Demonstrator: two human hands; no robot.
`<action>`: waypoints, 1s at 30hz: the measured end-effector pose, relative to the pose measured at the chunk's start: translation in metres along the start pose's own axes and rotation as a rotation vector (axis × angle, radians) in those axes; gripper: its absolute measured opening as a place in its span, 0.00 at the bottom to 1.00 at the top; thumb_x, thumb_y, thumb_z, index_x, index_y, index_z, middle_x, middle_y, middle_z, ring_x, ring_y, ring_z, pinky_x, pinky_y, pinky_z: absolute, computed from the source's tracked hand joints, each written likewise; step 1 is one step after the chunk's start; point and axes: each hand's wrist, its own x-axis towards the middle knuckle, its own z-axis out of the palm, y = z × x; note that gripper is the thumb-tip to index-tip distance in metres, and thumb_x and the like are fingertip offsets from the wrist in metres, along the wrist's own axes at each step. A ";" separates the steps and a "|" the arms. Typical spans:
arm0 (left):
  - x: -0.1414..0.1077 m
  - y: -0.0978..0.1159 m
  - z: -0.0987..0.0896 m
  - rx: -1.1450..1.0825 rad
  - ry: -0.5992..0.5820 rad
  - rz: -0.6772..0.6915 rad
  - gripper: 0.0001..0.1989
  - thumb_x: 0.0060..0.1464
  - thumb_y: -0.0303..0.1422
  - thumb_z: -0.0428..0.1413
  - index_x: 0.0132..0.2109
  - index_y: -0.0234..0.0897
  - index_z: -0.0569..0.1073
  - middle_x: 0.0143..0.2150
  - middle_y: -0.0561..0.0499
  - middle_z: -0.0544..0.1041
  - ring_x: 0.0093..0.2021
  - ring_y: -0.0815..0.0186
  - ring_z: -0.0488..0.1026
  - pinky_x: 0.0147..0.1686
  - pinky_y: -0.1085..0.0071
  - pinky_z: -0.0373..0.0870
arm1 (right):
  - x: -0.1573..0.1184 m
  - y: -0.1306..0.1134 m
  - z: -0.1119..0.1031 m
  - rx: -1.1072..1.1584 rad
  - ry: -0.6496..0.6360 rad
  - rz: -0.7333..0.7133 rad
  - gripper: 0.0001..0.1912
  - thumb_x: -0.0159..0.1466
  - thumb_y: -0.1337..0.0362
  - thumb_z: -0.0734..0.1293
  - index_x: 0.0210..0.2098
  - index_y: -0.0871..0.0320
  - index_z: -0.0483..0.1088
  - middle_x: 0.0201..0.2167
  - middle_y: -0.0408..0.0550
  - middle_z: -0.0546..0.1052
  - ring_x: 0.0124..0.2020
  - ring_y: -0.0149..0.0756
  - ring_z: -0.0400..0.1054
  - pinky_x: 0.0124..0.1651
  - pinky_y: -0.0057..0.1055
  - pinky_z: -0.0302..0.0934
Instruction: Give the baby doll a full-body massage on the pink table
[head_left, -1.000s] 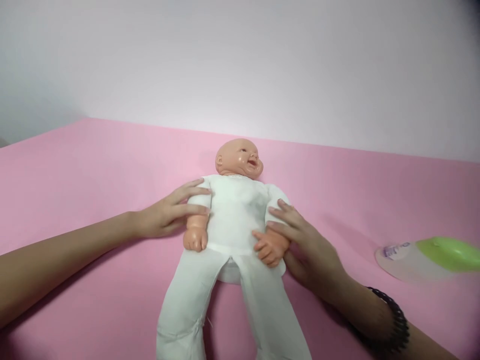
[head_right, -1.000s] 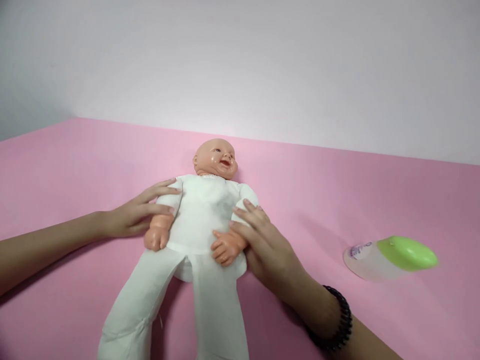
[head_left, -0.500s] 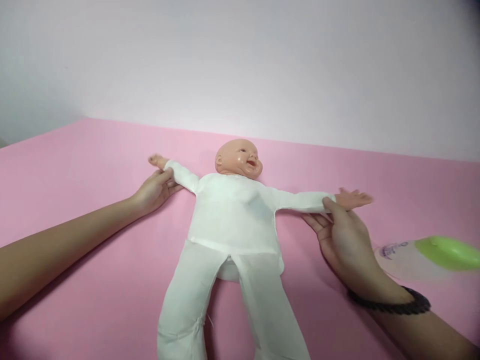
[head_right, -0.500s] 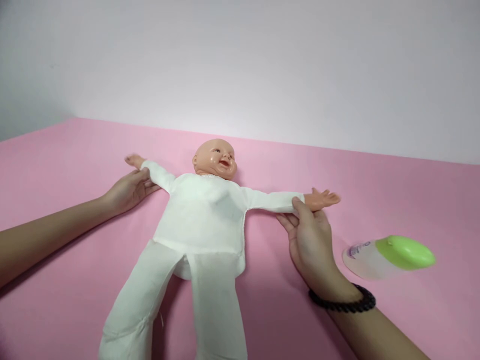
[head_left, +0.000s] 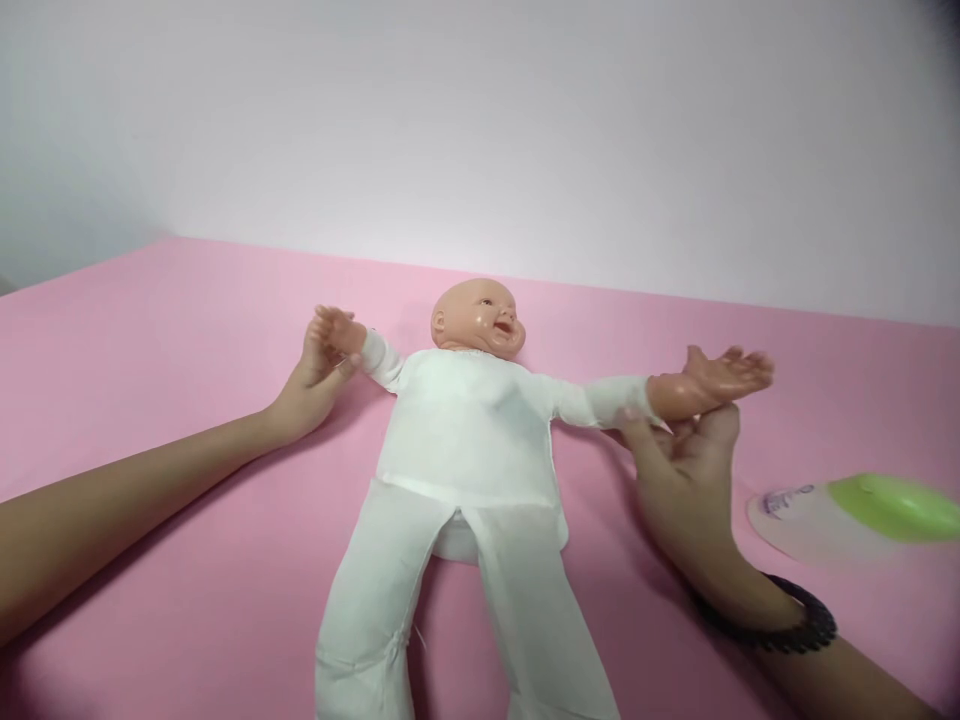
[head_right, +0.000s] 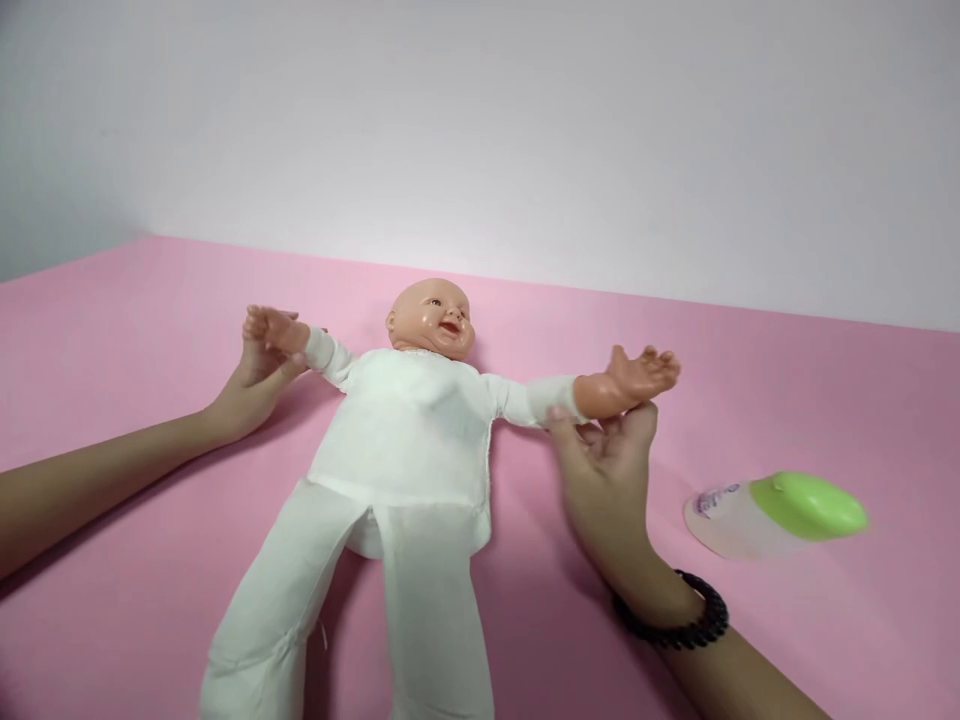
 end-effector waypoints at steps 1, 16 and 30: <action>-0.003 0.003 0.001 0.108 -0.109 0.153 0.25 0.65 0.37 0.58 0.66 0.48 0.61 0.67 0.41 0.66 0.68 0.52 0.65 0.66 0.48 0.65 | -0.004 0.001 0.000 -0.074 -0.085 -0.167 0.36 0.64 0.60 0.74 0.67 0.47 0.59 0.63 0.54 0.70 0.65 0.50 0.67 0.62 0.50 0.71; -0.005 0.004 0.005 0.112 -0.145 0.053 0.23 0.68 0.41 0.54 0.66 0.44 0.61 0.69 0.40 0.65 0.70 0.52 0.62 0.70 0.47 0.59 | -0.007 -0.005 0.004 0.023 -0.225 -0.005 0.20 0.66 0.57 0.72 0.56 0.50 0.68 0.58 0.50 0.75 0.62 0.46 0.71 0.65 0.49 0.69; 0.004 -0.003 -0.003 -0.182 0.055 -0.347 0.27 0.67 0.47 0.54 0.67 0.48 0.58 0.70 0.45 0.64 0.69 0.54 0.64 0.67 0.53 0.66 | 0.010 -0.004 0.003 0.231 0.014 0.376 0.24 0.64 0.54 0.73 0.56 0.48 0.65 0.54 0.46 0.76 0.57 0.43 0.74 0.60 0.45 0.73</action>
